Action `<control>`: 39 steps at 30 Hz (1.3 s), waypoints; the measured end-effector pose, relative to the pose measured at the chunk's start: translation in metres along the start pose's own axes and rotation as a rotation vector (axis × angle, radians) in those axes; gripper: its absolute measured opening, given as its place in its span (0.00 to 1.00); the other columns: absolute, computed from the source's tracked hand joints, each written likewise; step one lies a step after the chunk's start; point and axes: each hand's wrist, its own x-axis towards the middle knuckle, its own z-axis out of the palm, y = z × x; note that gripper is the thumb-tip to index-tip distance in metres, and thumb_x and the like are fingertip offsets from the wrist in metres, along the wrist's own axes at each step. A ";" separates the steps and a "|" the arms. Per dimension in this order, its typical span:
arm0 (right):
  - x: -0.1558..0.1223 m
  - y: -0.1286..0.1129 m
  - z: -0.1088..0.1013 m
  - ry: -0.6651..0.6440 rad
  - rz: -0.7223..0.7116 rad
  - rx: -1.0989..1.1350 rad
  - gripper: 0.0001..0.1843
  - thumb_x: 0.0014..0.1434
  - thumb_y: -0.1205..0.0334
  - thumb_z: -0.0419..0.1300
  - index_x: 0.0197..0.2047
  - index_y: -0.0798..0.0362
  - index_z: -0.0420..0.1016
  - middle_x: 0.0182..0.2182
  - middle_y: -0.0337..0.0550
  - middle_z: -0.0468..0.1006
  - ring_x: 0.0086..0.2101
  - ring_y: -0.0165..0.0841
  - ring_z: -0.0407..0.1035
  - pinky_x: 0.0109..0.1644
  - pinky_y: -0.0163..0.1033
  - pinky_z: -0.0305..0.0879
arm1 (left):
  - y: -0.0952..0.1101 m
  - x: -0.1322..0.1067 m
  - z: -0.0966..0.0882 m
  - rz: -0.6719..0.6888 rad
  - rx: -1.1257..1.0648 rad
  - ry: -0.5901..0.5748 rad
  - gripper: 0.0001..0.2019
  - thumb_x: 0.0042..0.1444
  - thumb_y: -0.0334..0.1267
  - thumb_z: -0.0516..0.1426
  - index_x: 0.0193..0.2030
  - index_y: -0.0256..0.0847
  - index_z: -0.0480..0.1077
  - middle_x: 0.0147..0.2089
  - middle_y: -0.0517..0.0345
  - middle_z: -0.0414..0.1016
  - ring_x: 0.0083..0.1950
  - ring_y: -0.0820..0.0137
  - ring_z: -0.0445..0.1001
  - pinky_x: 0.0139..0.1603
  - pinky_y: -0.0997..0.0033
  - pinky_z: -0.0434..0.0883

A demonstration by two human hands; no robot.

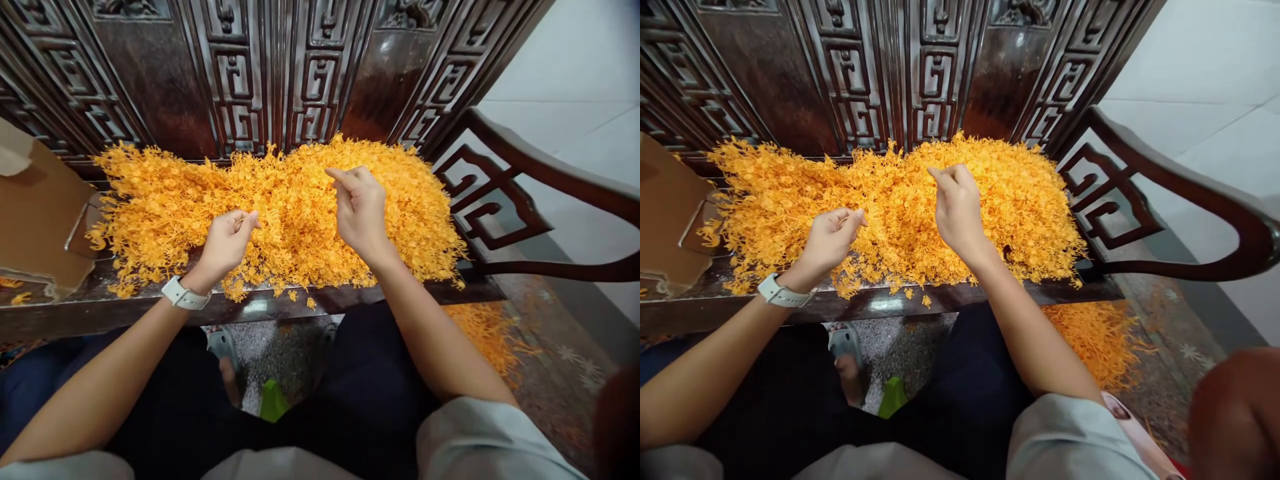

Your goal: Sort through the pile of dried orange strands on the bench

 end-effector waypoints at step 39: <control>0.027 0.046 -0.020 0.251 0.534 0.639 0.19 0.64 0.41 0.67 0.40 0.47 0.71 0.22 0.27 0.49 0.20 0.24 0.40 0.21 0.33 0.43 | 0.007 -0.026 0.018 -0.009 -0.011 -0.245 0.19 0.65 0.48 0.59 0.25 0.41 0.64 0.21 0.66 0.50 0.23 0.75 0.48 0.24 0.71 0.47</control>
